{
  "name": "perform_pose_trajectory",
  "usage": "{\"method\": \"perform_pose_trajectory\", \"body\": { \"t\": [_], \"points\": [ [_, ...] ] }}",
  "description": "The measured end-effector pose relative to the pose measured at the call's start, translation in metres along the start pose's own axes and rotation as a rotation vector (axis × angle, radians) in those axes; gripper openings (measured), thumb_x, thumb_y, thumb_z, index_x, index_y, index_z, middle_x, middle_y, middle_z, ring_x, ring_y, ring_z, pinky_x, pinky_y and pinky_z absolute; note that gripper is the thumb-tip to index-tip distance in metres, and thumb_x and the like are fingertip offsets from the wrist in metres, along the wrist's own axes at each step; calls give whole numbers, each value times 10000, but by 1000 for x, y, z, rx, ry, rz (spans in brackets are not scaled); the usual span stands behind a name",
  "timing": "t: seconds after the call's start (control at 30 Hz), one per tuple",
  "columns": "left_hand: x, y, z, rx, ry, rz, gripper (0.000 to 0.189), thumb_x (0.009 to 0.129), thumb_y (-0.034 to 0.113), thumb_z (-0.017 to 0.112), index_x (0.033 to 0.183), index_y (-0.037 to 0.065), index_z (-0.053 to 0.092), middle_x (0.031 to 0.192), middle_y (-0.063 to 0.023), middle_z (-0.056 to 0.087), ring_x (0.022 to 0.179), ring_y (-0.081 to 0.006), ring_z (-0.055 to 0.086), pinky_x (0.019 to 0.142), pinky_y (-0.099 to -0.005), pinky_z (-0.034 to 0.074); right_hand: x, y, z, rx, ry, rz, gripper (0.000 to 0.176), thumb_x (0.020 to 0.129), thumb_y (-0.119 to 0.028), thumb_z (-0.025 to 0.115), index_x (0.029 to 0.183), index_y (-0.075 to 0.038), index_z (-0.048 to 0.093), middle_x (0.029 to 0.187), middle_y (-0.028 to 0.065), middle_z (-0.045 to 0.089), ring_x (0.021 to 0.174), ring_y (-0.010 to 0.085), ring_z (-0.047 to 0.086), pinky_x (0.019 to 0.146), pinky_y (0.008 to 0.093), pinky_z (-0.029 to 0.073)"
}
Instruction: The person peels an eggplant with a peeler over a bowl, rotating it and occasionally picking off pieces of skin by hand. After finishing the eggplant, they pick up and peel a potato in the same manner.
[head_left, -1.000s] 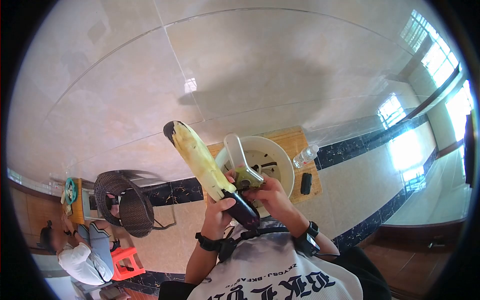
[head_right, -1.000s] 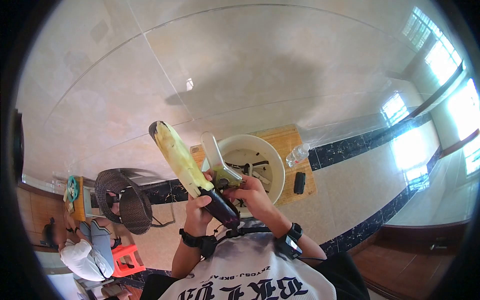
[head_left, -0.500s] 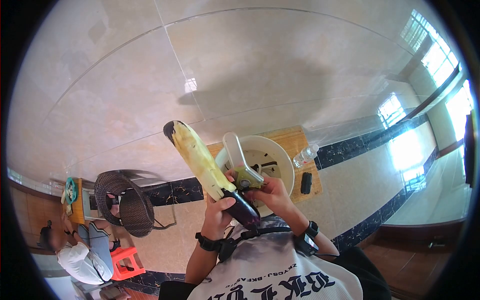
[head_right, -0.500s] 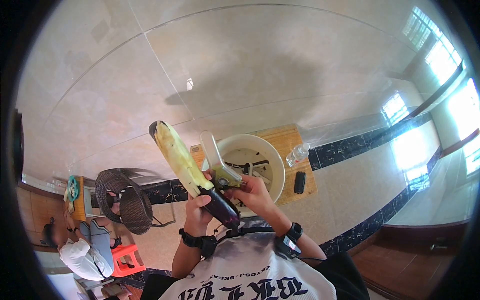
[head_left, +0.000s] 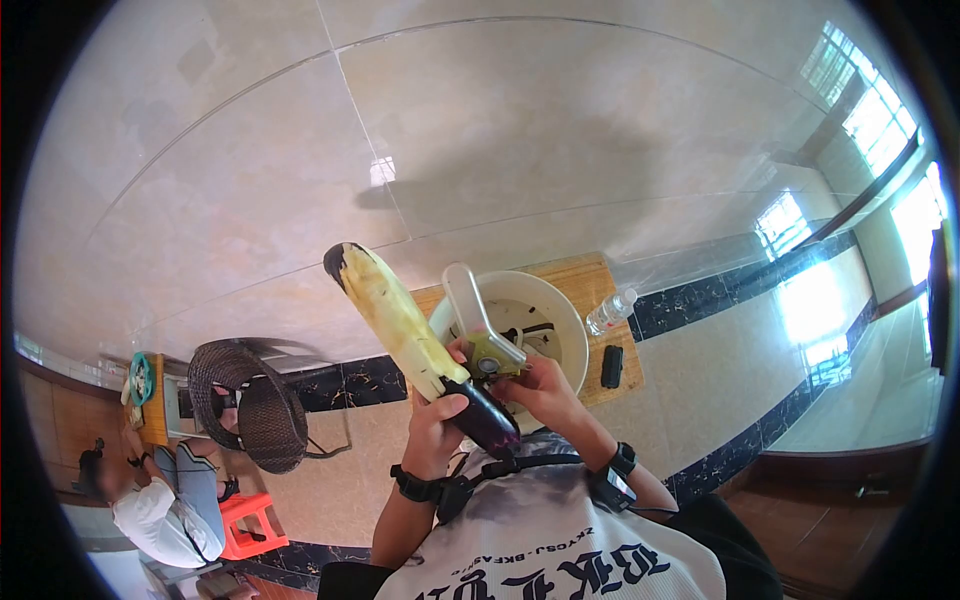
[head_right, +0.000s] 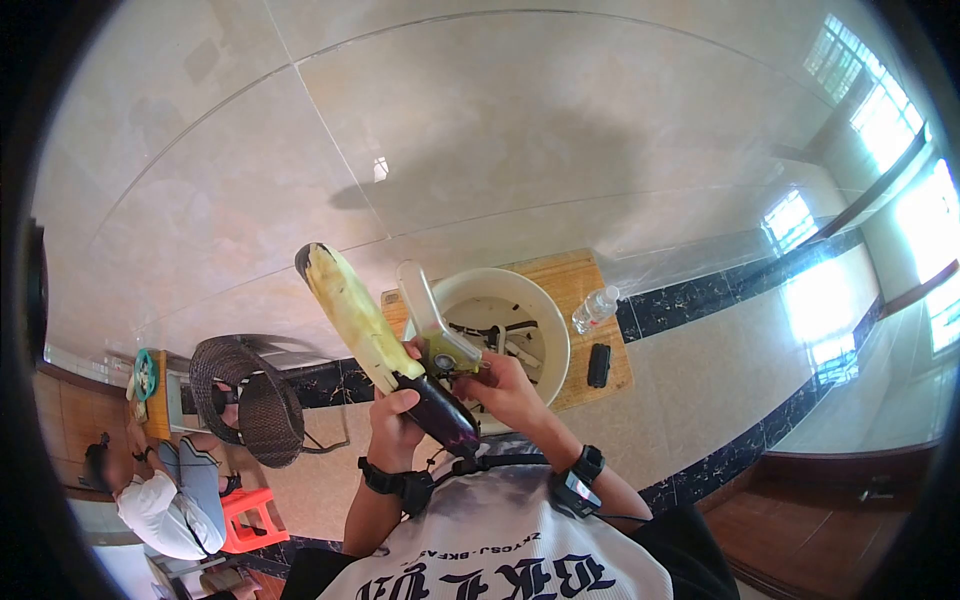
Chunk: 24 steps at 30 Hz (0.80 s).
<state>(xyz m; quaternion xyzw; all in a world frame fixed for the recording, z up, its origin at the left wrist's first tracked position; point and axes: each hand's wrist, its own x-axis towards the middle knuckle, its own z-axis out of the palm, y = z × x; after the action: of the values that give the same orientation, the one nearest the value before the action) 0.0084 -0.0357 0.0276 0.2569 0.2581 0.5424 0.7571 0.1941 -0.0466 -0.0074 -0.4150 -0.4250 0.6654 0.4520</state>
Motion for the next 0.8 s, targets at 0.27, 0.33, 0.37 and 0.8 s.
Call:
{"method": "perform_pose_trajectory", "body": {
  "t": [0.27,0.33,0.37,0.8],
  "points": [
    [-2,1,4,-18,1,10,619,660,157,798,1211,59,532,1222,-134,544,1113,-291,626,908,-383,583,-1,-2,10,85,38,-28,356,933,56,693,1285,74,643,1133,75,726,1008,132,689,942,306,575],
    [-1,1,4,-21,-1,14,615,661,158,795,1208,60,529,1217,-133,544,1113,-288,625,910,-383,582,-1,-4,9,72,40,-14,338,935,52,693,1270,76,655,1138,74,725,1007,127,687,926,300,582],
    [-1,1,5,-25,-4,10,614,661,159,793,1207,61,528,1214,-132,544,1114,-287,624,915,-383,579,-1,-3,9,75,39,-20,338,936,50,693,1271,76,655,1137,74,725,1005,127,688,920,299,584],
    [-5,3,4,-17,5,19,602,662,162,774,1198,59,520,1188,-132,550,1128,-305,619,948,-398,578,0,8,7,43,54,-15,314,951,8,674,1261,54,658,1075,53,733,917,113,693,835,282,581]
  ]
}}
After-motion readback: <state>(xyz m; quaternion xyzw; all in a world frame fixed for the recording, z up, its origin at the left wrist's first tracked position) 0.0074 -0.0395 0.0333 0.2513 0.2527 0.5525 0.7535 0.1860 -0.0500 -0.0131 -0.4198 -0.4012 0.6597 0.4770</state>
